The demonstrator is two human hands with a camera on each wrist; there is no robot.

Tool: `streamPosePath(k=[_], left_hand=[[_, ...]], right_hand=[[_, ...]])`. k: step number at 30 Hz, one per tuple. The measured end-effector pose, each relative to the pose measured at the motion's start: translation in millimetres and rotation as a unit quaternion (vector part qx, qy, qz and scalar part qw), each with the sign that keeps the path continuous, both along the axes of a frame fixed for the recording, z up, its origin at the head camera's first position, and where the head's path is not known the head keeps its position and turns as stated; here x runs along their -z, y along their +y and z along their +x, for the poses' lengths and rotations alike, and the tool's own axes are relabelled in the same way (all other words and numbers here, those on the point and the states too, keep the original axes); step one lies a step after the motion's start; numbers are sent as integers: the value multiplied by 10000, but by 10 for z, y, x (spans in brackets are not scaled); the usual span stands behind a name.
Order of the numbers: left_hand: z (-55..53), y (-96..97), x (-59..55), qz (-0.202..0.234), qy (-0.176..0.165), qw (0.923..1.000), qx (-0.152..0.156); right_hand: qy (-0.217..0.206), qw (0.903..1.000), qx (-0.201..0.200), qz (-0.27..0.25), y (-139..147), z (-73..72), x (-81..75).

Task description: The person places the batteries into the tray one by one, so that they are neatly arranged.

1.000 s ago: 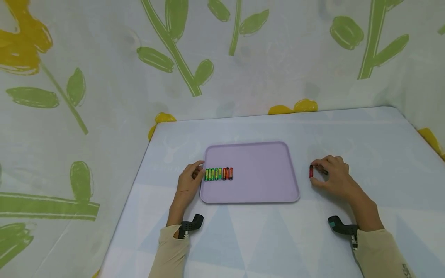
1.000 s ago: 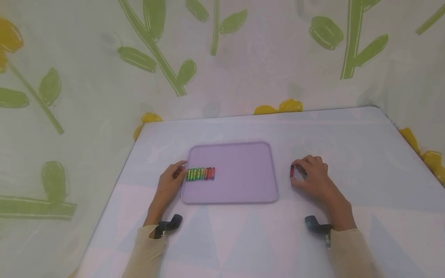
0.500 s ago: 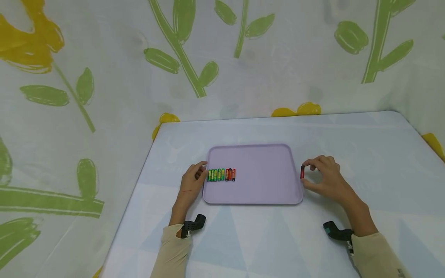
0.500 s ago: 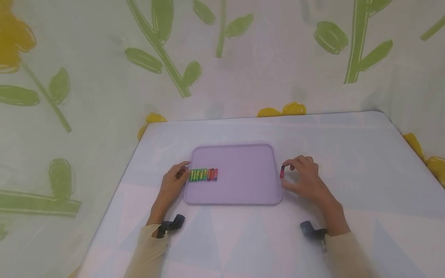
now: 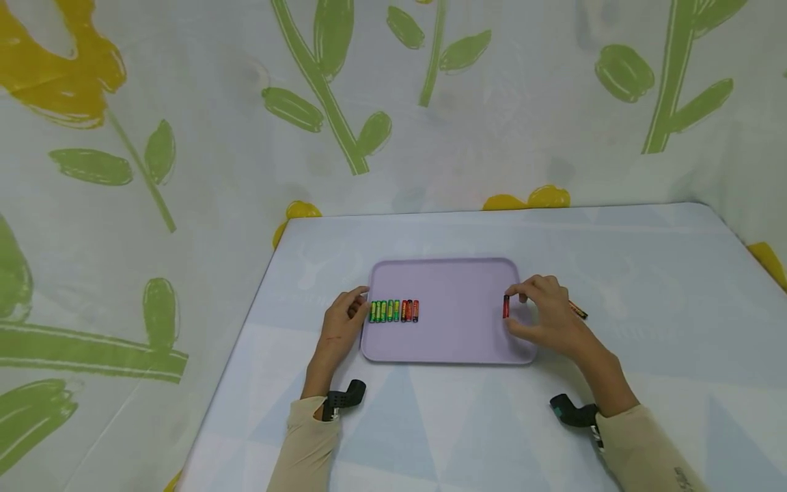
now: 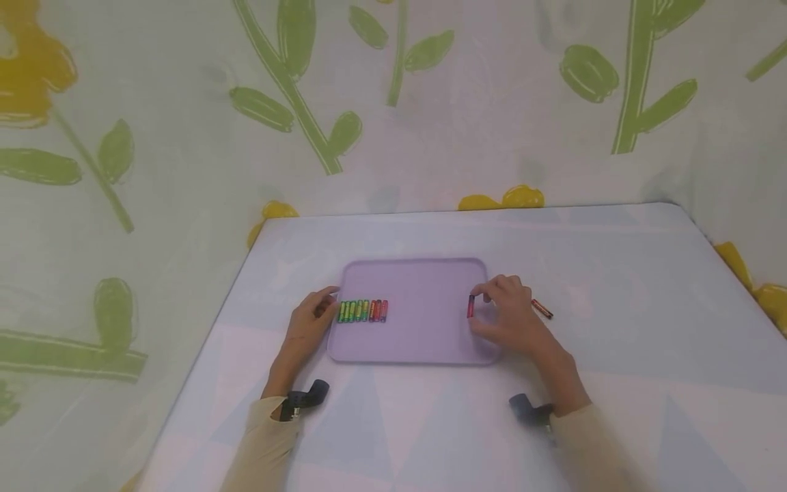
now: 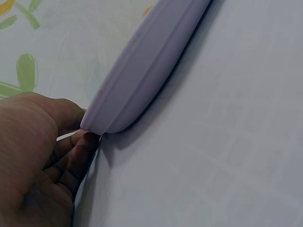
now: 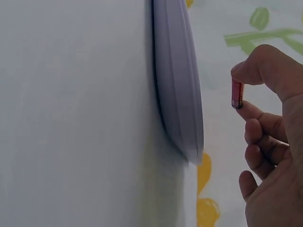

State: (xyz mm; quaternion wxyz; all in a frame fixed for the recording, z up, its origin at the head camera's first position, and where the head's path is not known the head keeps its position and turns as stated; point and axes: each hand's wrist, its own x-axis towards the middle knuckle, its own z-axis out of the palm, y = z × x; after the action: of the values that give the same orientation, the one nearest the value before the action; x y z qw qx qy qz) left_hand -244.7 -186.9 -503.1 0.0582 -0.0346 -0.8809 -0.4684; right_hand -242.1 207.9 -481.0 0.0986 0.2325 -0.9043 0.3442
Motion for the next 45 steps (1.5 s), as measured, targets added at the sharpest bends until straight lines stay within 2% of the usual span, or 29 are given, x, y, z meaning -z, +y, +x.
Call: streamPosePath(k=[9, 23, 33, 41, 45], left_hand=[[-8, 3, 21, -95, 79, 9999, 25], [1, -10, 17, -99, 72, 9999, -20], [-8, -1, 8, -115, 84, 9999, 40], [4, -6, 14, -90, 221, 9997, 80], [4, -9, 9, -58, 151, 9999, 58]], right_hand=[[-259, 9996, -92, 89, -269, -25, -4], [-210, 9987, -377, 284, -722, -118, 3], [-167, 9981, -511, 291, -911, -145, -9], [-157, 9975, -634, 278, -1040, -182, 3], [-163, 9971, -679, 309, -1095, -201, 3]])
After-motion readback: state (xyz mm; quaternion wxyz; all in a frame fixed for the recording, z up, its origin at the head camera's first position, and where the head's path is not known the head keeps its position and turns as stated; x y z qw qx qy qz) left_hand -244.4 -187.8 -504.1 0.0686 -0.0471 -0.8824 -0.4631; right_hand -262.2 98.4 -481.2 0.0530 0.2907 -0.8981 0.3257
